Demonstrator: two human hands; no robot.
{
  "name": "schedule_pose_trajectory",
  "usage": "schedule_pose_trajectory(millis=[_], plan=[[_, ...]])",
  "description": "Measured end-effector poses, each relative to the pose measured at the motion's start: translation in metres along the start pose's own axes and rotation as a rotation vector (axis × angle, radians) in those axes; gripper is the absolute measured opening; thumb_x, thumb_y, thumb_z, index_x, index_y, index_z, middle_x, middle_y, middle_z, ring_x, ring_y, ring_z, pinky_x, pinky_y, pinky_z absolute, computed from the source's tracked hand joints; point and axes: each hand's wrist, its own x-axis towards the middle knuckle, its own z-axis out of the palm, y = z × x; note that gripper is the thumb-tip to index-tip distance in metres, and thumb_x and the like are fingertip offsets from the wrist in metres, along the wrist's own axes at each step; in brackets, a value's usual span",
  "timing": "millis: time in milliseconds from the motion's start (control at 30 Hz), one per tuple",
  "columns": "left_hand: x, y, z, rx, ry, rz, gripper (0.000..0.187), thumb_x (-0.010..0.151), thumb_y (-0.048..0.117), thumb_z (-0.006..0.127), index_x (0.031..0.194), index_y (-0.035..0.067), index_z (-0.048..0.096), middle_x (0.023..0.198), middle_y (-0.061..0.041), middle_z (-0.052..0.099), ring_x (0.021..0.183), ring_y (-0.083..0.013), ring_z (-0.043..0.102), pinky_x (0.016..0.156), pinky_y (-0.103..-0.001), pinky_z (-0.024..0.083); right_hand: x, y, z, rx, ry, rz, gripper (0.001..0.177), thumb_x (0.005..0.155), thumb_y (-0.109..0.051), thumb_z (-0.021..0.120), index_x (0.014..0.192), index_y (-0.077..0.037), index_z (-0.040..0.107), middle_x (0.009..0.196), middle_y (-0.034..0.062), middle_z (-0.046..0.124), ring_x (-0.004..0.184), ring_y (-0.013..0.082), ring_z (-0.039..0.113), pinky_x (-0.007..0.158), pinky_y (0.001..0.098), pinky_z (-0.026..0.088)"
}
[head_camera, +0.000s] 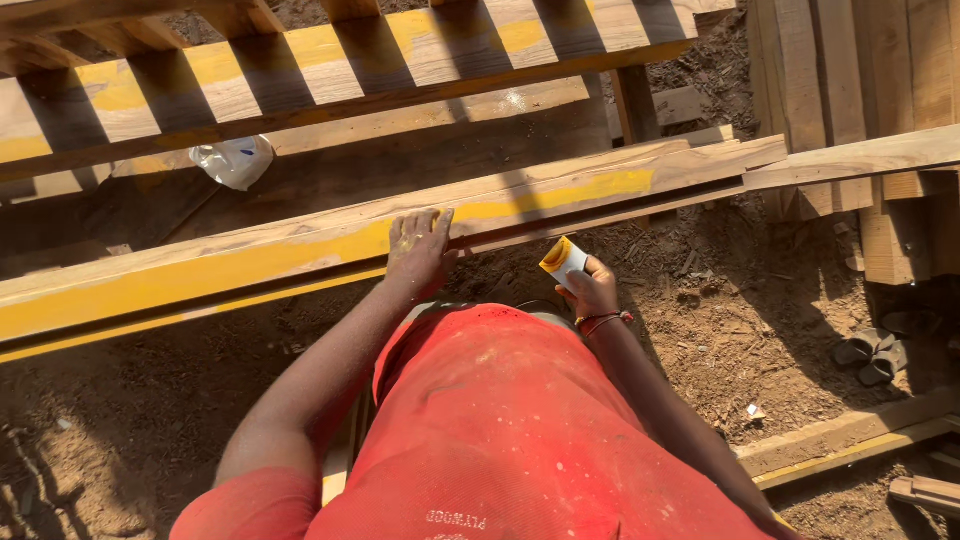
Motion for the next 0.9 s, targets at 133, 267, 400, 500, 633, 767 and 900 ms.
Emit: schedule_pose_trajectory(millis=[133, 267, 400, 500, 633, 767, 900], plan=[[-0.017, 0.047, 0.018, -0.077, -0.144, -0.012, 0.065, 0.090, 0.034, 0.069, 0.148, 0.014, 0.046, 0.128, -0.019, 0.060, 0.125, -0.0369, 0.052, 0.106, -0.053, 0.039, 0.004, -0.020, -0.004, -0.089, -0.114, -0.035, 0.038, 0.083, -0.005, 0.060, 0.121, 0.000, 0.066, 0.109, 0.0088, 0.070, 0.093, 0.0194, 0.071, 0.071, 0.0362, 0.065], [-0.040, 0.074, 0.041, -0.260, -0.113, 0.121, 0.025, 0.092, 0.030, 0.066, 0.105, 0.009, 0.069, 0.101, -0.016, 0.075, 0.102, -0.0357, 0.070, 0.087, -0.051, 0.054, 0.014, -0.038, -0.003, -0.187, -0.233, -0.128, 0.032, 0.089, -0.003, 0.059, 0.120, 0.003, 0.065, 0.111, 0.0089, 0.068, 0.094, 0.0179, 0.070, 0.076, 0.0370, 0.066], [-0.052, 0.064, 0.066, -0.366, -0.247, 0.025, 0.037, 0.089, 0.033, 0.067, 0.117, 0.009, 0.069, 0.107, -0.017, 0.074, 0.105, -0.0370, 0.068, 0.087, -0.051, 0.054, 0.013, -0.047, 0.013, -0.246, -0.292, -0.170, 0.035, 0.089, -0.003, 0.060, 0.123, 0.001, 0.065, 0.113, 0.0078, 0.070, 0.097, 0.0154, 0.071, 0.076, 0.0334, 0.065], [-0.056, 0.047, 0.079, -0.412, -0.240, -0.101, 0.046, 0.089, 0.035, 0.069, 0.125, 0.007, 0.066, 0.108, -0.017, 0.073, 0.106, -0.0358, 0.068, 0.089, -0.050, 0.054, 0.004, -0.052, 0.032, -0.335, -0.298, -0.238, 0.033, 0.092, 0.001, 0.060, 0.124, 0.002, 0.067, 0.112, 0.0071, 0.070, 0.092, 0.0149, 0.069, 0.076, 0.0305, 0.065], [-0.065, 0.020, 0.082, -0.502, -0.262, -0.216, 0.046, 0.091, 0.033, 0.068, 0.129, 0.008, 0.065, 0.108, -0.016, 0.073, 0.104, -0.0343, 0.069, 0.091, -0.047, 0.054, -0.028, -0.064, 0.047, -0.860, -0.152, -0.816, 0.044, 0.086, 0.009, 0.060, 0.126, -0.006, 0.071, 0.116, 0.0114, 0.073, 0.104, 0.0266, 0.072, 0.089, 0.0364, 0.061], [-0.084, -0.008, 0.080, -0.449, -0.290, -0.227, 0.043, 0.091, 0.032, 0.068, 0.127, 0.008, 0.066, 0.109, -0.015, 0.073, 0.104, -0.0331, 0.070, 0.090, -0.045, 0.055, -0.020, -0.068, 0.072, -1.185, -0.089, -1.172, 0.053, 0.076, 0.011, 0.064, 0.124, -0.010, 0.071, 0.123, 0.0111, 0.071, 0.115, 0.0351, 0.068, 0.102, 0.0453, 0.055], [-0.096, -0.027, 0.076, -0.429, -0.314, -0.183, 0.040, 0.092, 0.032, 0.068, 0.124, 0.008, 0.068, 0.111, -0.015, 0.073, 0.105, -0.0328, 0.070, 0.092, -0.045, 0.055, -0.007, -0.050, 0.091, -1.343, -0.077, -1.089, 0.048, 0.080, 0.008, 0.068, 0.125, -0.009, 0.070, 0.128, 0.0106, 0.066, 0.121, 0.0347, 0.061, 0.103, 0.0432, 0.052]])
